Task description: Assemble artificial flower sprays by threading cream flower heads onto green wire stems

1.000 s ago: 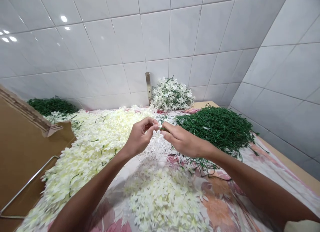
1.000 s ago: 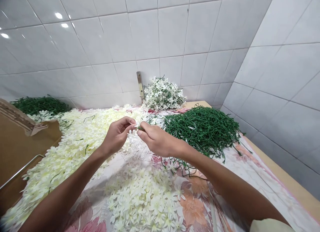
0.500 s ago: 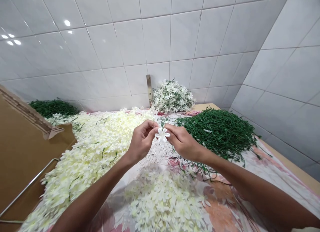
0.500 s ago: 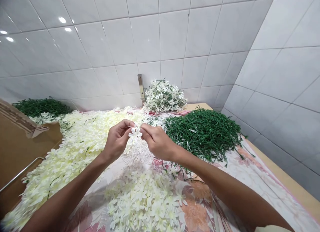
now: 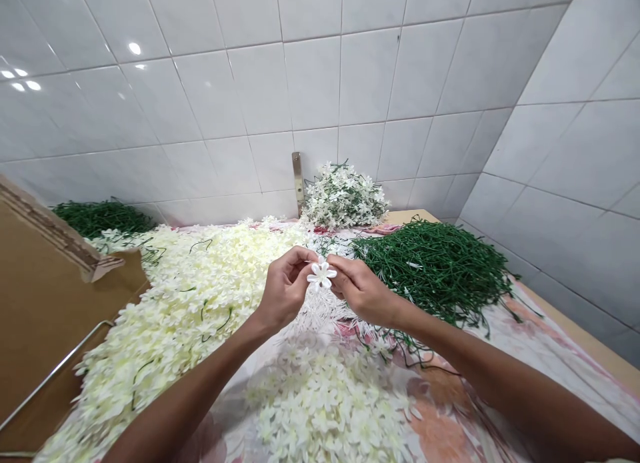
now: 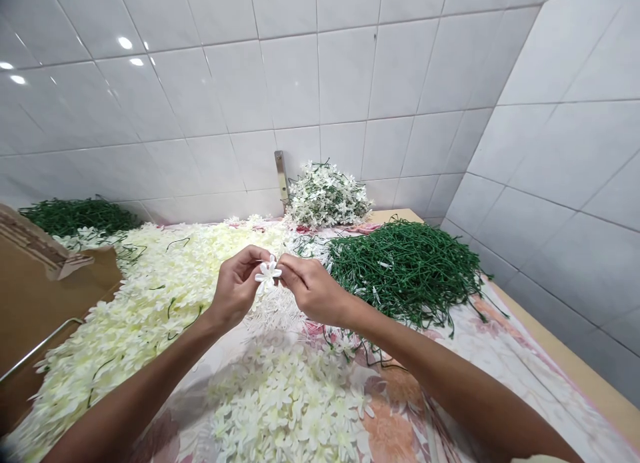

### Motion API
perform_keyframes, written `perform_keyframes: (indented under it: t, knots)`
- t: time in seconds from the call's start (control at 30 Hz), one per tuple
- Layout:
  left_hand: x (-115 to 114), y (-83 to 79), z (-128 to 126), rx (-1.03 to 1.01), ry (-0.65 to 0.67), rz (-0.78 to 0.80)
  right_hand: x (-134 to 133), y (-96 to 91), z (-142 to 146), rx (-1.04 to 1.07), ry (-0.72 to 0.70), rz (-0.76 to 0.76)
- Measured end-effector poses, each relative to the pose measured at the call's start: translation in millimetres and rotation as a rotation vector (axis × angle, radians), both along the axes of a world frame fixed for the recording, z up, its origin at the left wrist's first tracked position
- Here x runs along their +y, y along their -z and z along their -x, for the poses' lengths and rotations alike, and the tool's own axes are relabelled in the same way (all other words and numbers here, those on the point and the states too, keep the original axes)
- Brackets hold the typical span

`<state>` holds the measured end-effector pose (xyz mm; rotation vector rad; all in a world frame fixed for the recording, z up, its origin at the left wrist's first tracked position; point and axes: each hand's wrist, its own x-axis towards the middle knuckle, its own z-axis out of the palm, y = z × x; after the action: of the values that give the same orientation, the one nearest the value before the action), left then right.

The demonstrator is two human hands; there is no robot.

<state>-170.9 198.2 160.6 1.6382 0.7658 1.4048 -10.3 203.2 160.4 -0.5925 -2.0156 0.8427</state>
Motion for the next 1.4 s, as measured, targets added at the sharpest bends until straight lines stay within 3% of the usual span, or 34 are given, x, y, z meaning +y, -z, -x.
perform_keyframes:
  t: [0.2,0.4,0.53,0.7,0.8,0.97,1.13,1.27,1.4]
  knots:
    - [2.7,1.1,1.5,-0.013,0.007,-0.011,0.6,3.1,1.8,0.001,0.025,0.014]
    - [6.4,-15.9,11.0,0.134,0.009,0.056,6.1,-3.1,0.1,0.001,-0.037,0.163]
    - [24.5,-26.6,2.7,0.045,0.019,0.091,22.0,-13.5,-17.2,-0.010,-0.040,0.216]
    - [79.8,-51.5,-17.4,-0.106,-0.051,0.113,45.3,-41.9,-70.3,0.173,0.310,0.163]
    - [121.0,-66.3,-31.8,-0.070,-0.083,0.050,39.0,-68.0,-105.3,0.396,0.484,0.037]
    - [191.8,-77.0,-69.8,0.107,-0.157,-0.075,2.6,-99.6,-143.4,0.648,0.557,-0.219]
    - [253.8,-89.3,-119.0,0.408,-0.270,-0.278,-25.7,-108.9,-159.0,0.790,0.622,-0.393]
    - [287.7,-89.3,-146.8,0.658,-0.339,-0.416,-33.4,-110.7,-163.7,0.833,0.663,-0.472]
    - [304.4,-77.5,-155.0,0.889,-0.352,-0.473,-30.8,-111.4,-169.4,0.874,0.693,-0.493]
